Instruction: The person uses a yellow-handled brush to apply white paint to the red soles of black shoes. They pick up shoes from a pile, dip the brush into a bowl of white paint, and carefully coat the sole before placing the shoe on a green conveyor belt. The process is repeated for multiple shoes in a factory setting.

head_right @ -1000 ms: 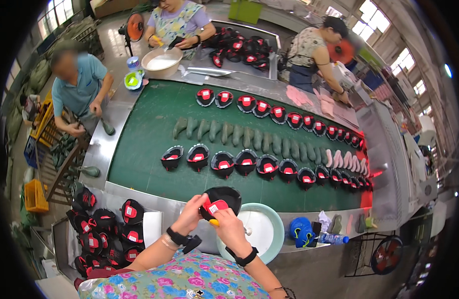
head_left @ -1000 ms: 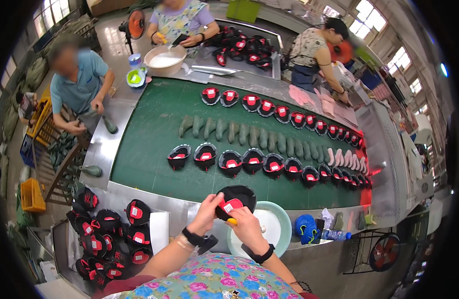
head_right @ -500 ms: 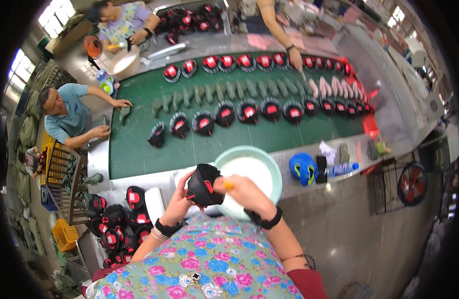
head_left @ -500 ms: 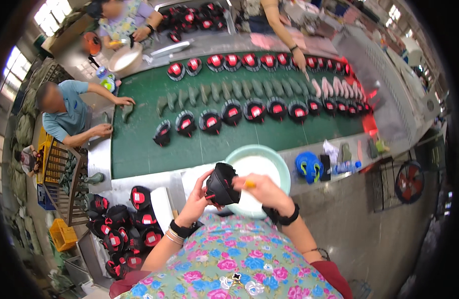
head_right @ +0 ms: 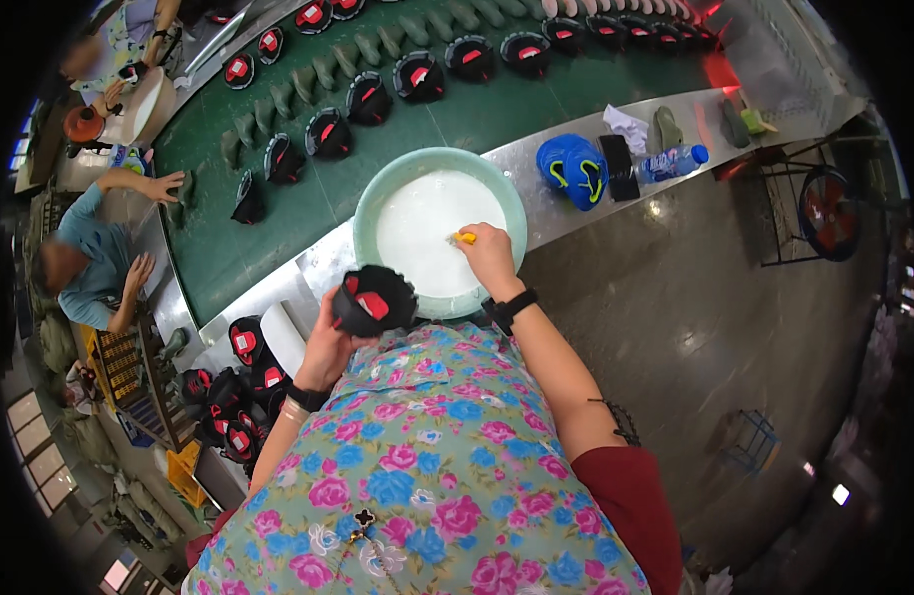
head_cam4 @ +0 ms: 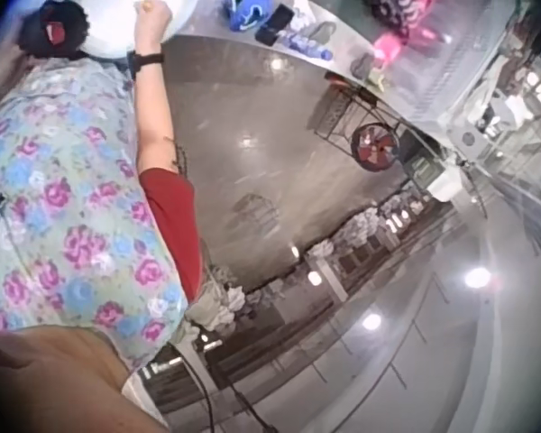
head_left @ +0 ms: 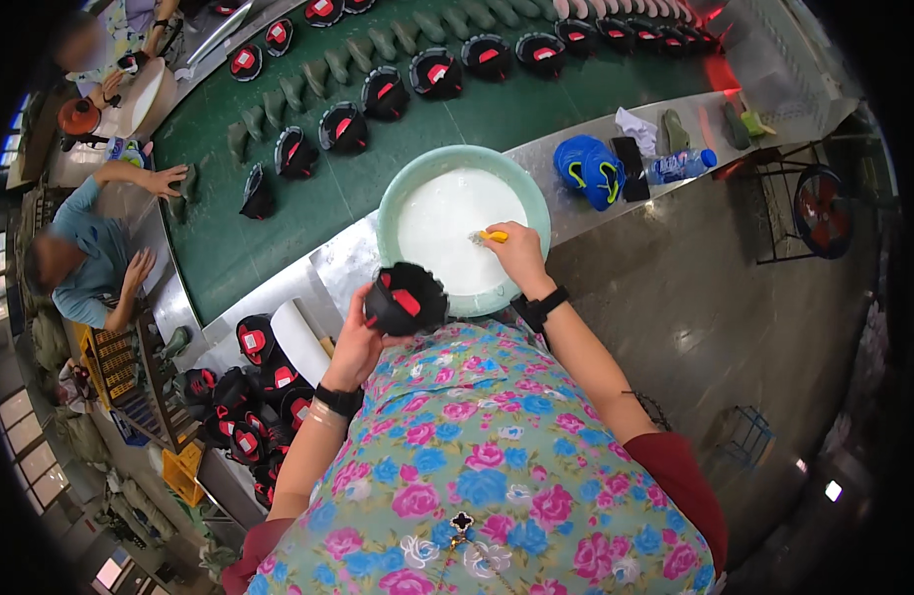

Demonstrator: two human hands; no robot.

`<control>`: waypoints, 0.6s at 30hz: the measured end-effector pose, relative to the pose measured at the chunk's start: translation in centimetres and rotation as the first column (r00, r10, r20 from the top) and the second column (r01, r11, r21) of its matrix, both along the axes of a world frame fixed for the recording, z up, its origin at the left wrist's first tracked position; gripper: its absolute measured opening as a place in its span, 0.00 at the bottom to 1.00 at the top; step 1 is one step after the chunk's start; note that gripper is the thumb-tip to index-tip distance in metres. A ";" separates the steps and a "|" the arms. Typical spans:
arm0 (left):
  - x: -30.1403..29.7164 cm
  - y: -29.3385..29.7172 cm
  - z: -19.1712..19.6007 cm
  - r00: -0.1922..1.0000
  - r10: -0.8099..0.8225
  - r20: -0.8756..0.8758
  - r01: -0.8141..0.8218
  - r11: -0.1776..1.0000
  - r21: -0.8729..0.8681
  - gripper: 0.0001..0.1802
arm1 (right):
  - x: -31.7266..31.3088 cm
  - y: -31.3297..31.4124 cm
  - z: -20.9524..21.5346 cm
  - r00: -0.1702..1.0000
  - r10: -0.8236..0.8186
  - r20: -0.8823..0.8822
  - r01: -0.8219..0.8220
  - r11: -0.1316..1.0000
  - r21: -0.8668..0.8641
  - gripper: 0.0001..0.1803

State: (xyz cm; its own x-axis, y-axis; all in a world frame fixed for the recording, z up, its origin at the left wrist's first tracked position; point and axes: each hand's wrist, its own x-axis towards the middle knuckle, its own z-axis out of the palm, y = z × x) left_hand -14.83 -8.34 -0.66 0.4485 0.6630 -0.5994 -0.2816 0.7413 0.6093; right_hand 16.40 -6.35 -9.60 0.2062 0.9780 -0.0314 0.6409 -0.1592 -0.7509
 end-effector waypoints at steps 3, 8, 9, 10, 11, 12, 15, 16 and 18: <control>0.4 1.0 -2.4 0.994 0.093 0.053 -0.090 0.995 -0.052 0.37 | -0.3 -0.1 -0.3 0.998 -0.019 0.052 0.023 0.997 -0.073 0.12; 1.3 2.0 -4.6 0.980 0.079 0.181 -0.062 0.993 -0.099 0.35 | -0.5 0.3 10.2 0.964 0.000 -0.265 -0.012 0.999 -0.043 0.12; 1.5 2.1 -5.0 0.976 0.054 0.211 -0.036 0.995 -0.089 0.33 | -0.8 0.6 11.9 0.930 0.060 -0.362 -0.070 0.997 -0.014 0.12; 1.8 2.5 -5.0 0.974 0.023 0.224 -0.006 0.997 -0.077 0.33 | -1.2 0.8 13.2 0.884 0.118 -0.451 -0.122 0.992 0.022 0.12; 2.0 2.9 -4.9 0.972 -0.007 0.237 0.023 0.998 -0.065 0.32 | -1.9 1.0 13.9 0.860 0.135 -0.493 -0.126 0.991 0.052 0.11; 2.2 3.2 -4.5 0.969 -0.035 0.246 0.049 0.997 -0.052 0.32 | -1.9 1.1 13.9 0.872 0.135 -0.471 -0.117 0.991 0.067 0.11; 2.9 3.8 -3.4 0.968 -0.072 0.241 0.079 0.997 -0.019 0.32 | -1.8 1.6 13.2 0.891 0.092 -0.445 -0.026 0.988 0.153 0.10; 3.1 3.8 -3.3 0.974 -0.039 0.223 0.044 0.999 -0.016 0.33 | -1.6 1.5 13.1 0.928 0.042 -0.371 -0.003 0.995 0.105 0.10; 3.5 3.8 -3.2 0.981 0.026 0.191 -0.024 1.000 -0.013 0.33 | -1.3 1.0 12.8 0.977 -0.053 -0.205 0.056 0.998 0.010 0.11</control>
